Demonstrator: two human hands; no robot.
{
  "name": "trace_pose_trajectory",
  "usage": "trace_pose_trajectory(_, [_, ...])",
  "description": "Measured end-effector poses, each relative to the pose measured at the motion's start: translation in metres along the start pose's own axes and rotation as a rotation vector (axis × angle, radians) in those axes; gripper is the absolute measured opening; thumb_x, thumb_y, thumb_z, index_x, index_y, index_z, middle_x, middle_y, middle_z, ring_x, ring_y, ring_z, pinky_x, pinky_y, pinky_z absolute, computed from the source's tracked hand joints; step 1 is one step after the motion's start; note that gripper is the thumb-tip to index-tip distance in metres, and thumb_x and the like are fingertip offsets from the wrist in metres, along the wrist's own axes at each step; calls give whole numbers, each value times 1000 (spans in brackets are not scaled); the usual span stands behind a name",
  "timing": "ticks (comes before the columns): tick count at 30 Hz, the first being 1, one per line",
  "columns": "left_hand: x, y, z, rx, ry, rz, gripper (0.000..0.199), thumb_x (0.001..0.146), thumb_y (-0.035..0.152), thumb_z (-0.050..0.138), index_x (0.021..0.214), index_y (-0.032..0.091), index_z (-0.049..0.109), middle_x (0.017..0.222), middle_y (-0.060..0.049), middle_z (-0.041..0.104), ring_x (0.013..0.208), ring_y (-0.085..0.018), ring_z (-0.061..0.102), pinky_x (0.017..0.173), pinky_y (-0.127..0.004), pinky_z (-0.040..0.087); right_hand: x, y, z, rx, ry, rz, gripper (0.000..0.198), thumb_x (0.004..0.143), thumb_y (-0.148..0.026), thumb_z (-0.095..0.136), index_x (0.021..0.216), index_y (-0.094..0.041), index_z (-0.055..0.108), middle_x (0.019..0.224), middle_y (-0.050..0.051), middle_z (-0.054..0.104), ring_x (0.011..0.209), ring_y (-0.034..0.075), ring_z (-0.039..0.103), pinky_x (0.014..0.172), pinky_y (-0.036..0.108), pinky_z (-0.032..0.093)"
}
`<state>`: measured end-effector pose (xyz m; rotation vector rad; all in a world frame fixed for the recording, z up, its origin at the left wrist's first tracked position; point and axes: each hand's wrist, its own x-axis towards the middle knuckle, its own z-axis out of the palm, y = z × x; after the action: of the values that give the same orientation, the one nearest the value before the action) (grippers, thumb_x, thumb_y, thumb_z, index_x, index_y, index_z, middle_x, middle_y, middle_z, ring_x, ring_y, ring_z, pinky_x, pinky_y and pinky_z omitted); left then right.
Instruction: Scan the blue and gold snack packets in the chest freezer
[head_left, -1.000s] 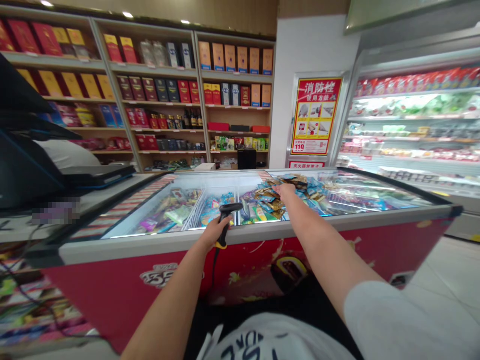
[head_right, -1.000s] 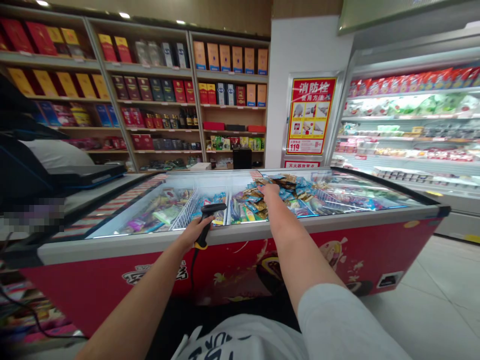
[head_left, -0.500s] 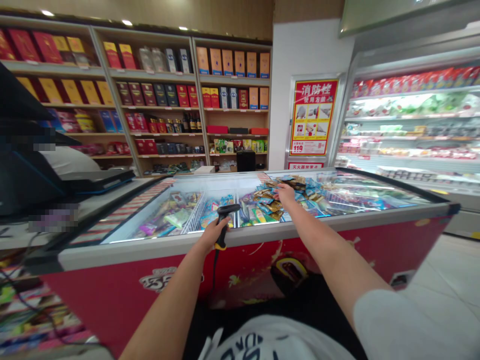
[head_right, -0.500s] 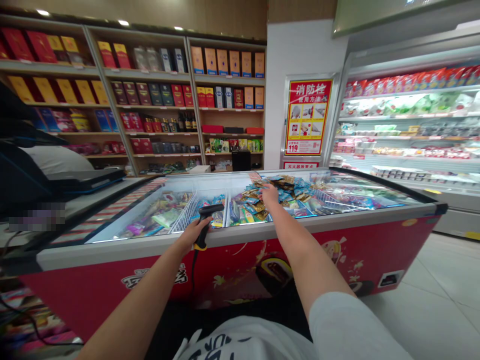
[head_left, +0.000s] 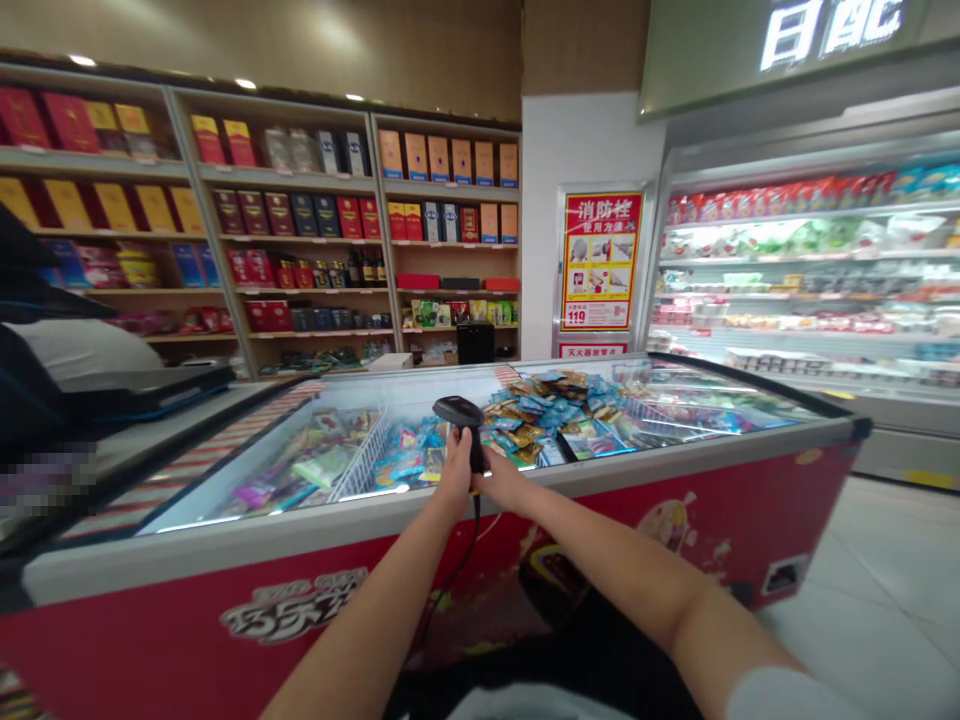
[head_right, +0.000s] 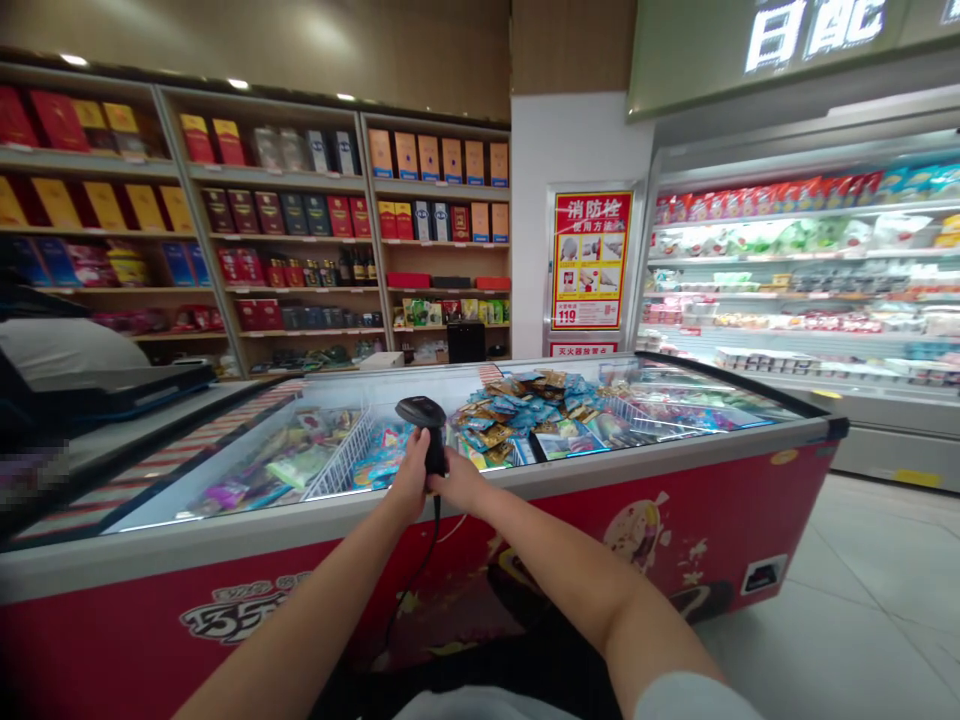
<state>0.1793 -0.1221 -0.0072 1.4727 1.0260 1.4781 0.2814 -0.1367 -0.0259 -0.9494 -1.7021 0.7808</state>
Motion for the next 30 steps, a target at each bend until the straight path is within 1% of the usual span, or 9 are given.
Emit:
trace_pose_trajectory(3, [-7, 4, 27, -96, -71, 73, 55, 86, 58, 42, 129, 26, 51, 132, -7, 58, 124, -22, 53, 97, -34, 46, -7, -1, -21, -76, 146, 12, 42, 69, -19, 61, 111, -21, 59, 102, 5, 70, 94, 24, 65, 82, 36, 51])
trace_pose_trajectory(6, [-11, 5, 49, -47, -209, 90, 56, 86, 56, 44, 130, 23, 55, 138, -9, 54, 130, -24, 47, 102, -36, 42, -18, 3, -46, 26, 305, 102, 27, 73, -26, 57, 98, -20, 60, 75, 2, 68, 67, 19, 64, 62, 30, 51])
trace_pose_trajectory(9, [-6, 0, 57, 89, -279, 154, 58, 82, 52, 52, 130, 20, 55, 132, -12, 59, 125, -26, 51, 105, -38, 38, -27, 13, -79, 157, 452, 138, 19, 69, -28, 59, 87, -20, 57, 52, -5, 57, 45, 14, 53, 46, 24, 42])
trace_pose_trajectory(12, [10, -8, 48, 228, -222, 254, 49, 78, 48, 58, 118, 21, 62, 118, -12, 65, 113, -26, 58, 102, -40, 39, -30, 27, -122, 290, 596, 118, 17, 64, -24, 61, 78, -21, 51, 44, -8, 50, 39, 12, 47, 42, 23, 40])
trace_pose_trajectory(14, [24, -13, 37, 315, -148, 282, 31, 80, 47, 55, 92, 22, 69, 105, -10, 68, 105, -26, 60, 97, -38, 41, -29, 36, -153, 337, 651, 115, 20, 62, -24, 64, 77, -22, 50, 42, -9, 49, 36, 11, 47, 41, 22, 40])
trace_pose_trajectory(17, [42, -22, 25, 417, -31, 241, 32, 82, 44, 51, 64, 22, 65, 82, -8, 68, 90, -26, 62, 88, -36, 43, -23, 47, -193, 462, 674, 153, 25, 61, -29, 68, 75, -22, 48, 45, -8, 51, 35, 11, 47, 37, 24, 40])
trace_pose_trajectory(20, [51, -32, 24, 455, 28, 160, 31, 81, 42, 55, 57, 22, 62, 70, -7, 64, 80, -25, 62, 79, -33, 43, -13, 57, -215, 589, 607, 252, 24, 64, -35, 67, 71, -22, 48, 46, -6, 50, 35, 12, 47, 35, 25, 40])
trace_pose_trajectory(25, [54, -45, 31, 579, 58, 63, 18, 84, 32, 53, 85, 21, 67, 84, -6, 70, 86, -22, 65, 78, -29, 45, -6, 75, -217, 711, 561, 357, 26, 63, -34, 72, 74, -19, 53, 49, -5, 53, 35, 10, 47, 34, 22, 39])
trace_pose_trajectory(30, [57, -46, 35, 710, 7, -8, 31, 87, 27, 52, 116, 20, 60, 99, -5, 72, 92, -19, 66, 81, -28, 48, -7, 80, -211, 591, 505, 353, 34, 59, -33, 78, 82, -18, 57, 53, -4, 58, 35, 12, 51, 32, 23, 37])
